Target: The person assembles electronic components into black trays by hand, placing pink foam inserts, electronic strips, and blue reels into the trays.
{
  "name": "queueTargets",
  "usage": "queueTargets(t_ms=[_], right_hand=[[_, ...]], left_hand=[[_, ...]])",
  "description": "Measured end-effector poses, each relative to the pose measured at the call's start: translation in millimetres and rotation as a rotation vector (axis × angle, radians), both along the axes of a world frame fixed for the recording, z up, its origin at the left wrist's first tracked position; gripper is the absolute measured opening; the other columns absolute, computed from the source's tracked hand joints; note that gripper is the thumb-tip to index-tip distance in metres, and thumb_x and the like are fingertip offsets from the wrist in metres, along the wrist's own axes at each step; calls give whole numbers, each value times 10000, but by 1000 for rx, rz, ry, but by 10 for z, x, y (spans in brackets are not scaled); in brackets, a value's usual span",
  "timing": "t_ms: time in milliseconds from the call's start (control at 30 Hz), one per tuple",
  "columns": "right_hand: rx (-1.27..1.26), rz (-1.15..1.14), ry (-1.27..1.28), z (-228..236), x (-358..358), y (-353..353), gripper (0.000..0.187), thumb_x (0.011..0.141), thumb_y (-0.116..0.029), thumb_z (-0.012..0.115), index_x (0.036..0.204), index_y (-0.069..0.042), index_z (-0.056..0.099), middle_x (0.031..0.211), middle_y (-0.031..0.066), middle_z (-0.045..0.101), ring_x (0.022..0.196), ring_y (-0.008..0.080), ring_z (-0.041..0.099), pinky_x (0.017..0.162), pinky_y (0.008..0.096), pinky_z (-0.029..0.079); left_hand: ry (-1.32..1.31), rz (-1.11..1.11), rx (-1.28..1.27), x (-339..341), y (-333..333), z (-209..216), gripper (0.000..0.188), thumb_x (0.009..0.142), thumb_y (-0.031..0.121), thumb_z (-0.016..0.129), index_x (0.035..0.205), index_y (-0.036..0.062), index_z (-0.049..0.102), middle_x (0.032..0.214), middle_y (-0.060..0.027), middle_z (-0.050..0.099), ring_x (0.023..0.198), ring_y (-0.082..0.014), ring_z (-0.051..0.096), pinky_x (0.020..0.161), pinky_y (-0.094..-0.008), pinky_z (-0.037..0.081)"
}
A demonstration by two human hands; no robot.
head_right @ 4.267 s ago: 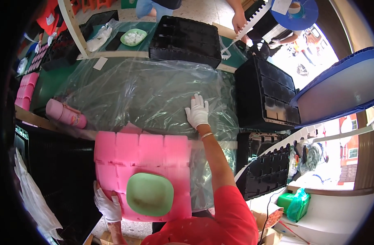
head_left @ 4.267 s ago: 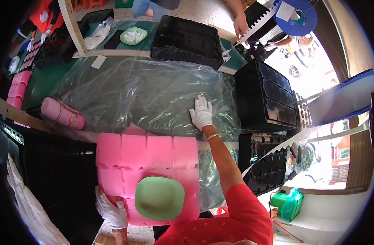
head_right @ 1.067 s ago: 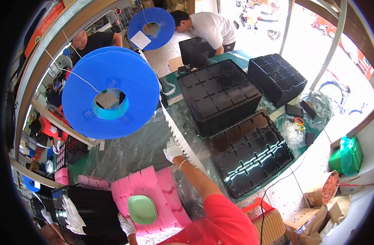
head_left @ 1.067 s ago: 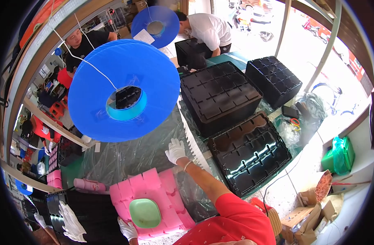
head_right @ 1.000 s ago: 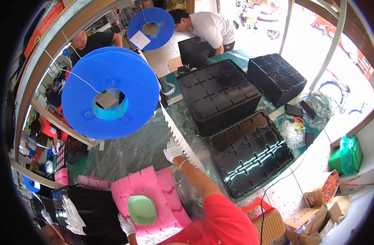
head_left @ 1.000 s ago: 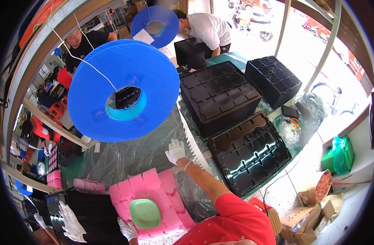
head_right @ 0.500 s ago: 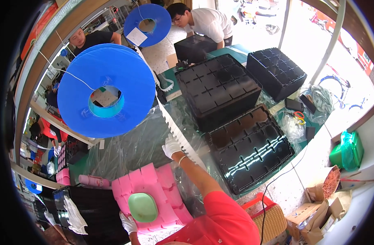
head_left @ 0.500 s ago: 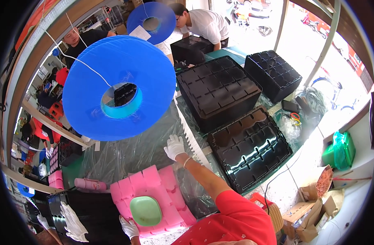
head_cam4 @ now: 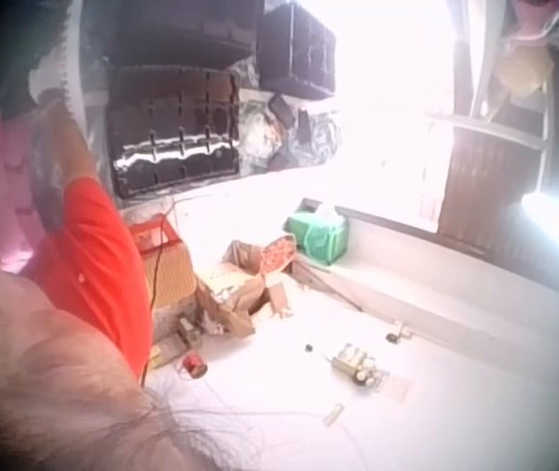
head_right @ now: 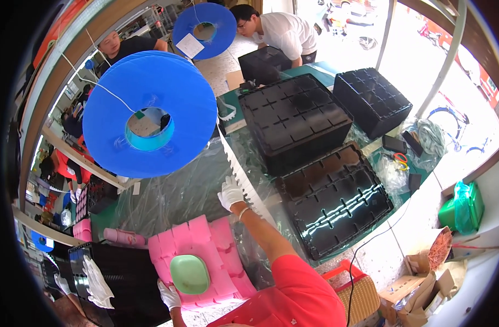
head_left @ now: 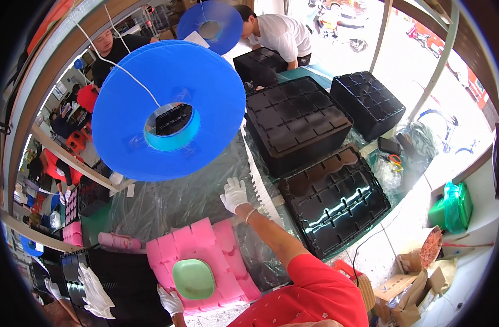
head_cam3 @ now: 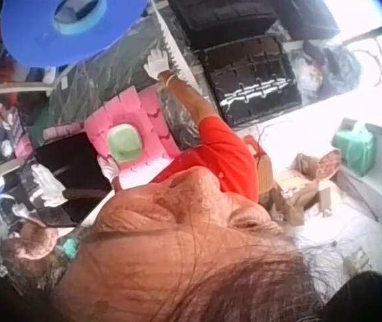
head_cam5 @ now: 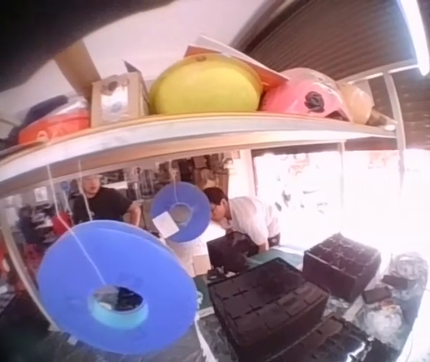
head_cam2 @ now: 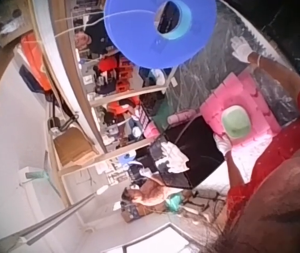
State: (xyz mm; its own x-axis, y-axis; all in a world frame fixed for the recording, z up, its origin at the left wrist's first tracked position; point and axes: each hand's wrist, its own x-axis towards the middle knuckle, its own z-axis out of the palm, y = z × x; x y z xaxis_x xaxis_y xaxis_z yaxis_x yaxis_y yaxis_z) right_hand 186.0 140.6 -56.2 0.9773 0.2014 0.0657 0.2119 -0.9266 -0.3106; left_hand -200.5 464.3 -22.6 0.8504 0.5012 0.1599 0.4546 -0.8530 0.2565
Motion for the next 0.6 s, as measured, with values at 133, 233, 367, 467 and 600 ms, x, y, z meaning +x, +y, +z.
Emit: queueTargets(t_ms=[133,233,367,467,600], right_hand=[[-37,52,-117,-67,52,28,529,879,-432,574,1222,-28,597,1433,136,454,1362,321,358,1124,526,248],[-84,72,-145,-126,146,31,537,875,-433,578,1229,-28,590,1441,143,445,1378,322,341,1131,538,232],[-147,159,-9,-102,166,98,531,893,-448,566,1241,-48,587,1414,118,472,1367,299,357,1138,539,223],[-163,165,81,-114,174,103,513,897,-453,563,1218,-55,606,1380,108,502,1345,292,380,1129,528,234],[-141,144,40,-64,129,150,495,898,-447,559,1172,-42,633,1371,114,512,1319,296,408,1107,518,253]], left_hand=[[44,16,-27,22,-27,27,587,906,289,478,1362,-67,379,1426,-267,420,1208,-455,498,1025,-470,415],[29,6,-22,73,-81,60,596,910,295,481,1367,-72,374,1425,-275,416,1211,-458,495,1032,-473,411],[28,23,-55,69,-110,122,609,919,329,477,1368,-70,376,1425,-273,416,1204,-458,498,1031,-475,410],[24,28,-87,81,-121,150,614,922,346,479,1371,-60,376,1425,-271,417,1197,-459,501,1021,-480,415],[41,21,-83,86,-128,180,620,919,360,479,1376,-46,372,1428,-267,417,1196,-459,503,1005,-488,423]])
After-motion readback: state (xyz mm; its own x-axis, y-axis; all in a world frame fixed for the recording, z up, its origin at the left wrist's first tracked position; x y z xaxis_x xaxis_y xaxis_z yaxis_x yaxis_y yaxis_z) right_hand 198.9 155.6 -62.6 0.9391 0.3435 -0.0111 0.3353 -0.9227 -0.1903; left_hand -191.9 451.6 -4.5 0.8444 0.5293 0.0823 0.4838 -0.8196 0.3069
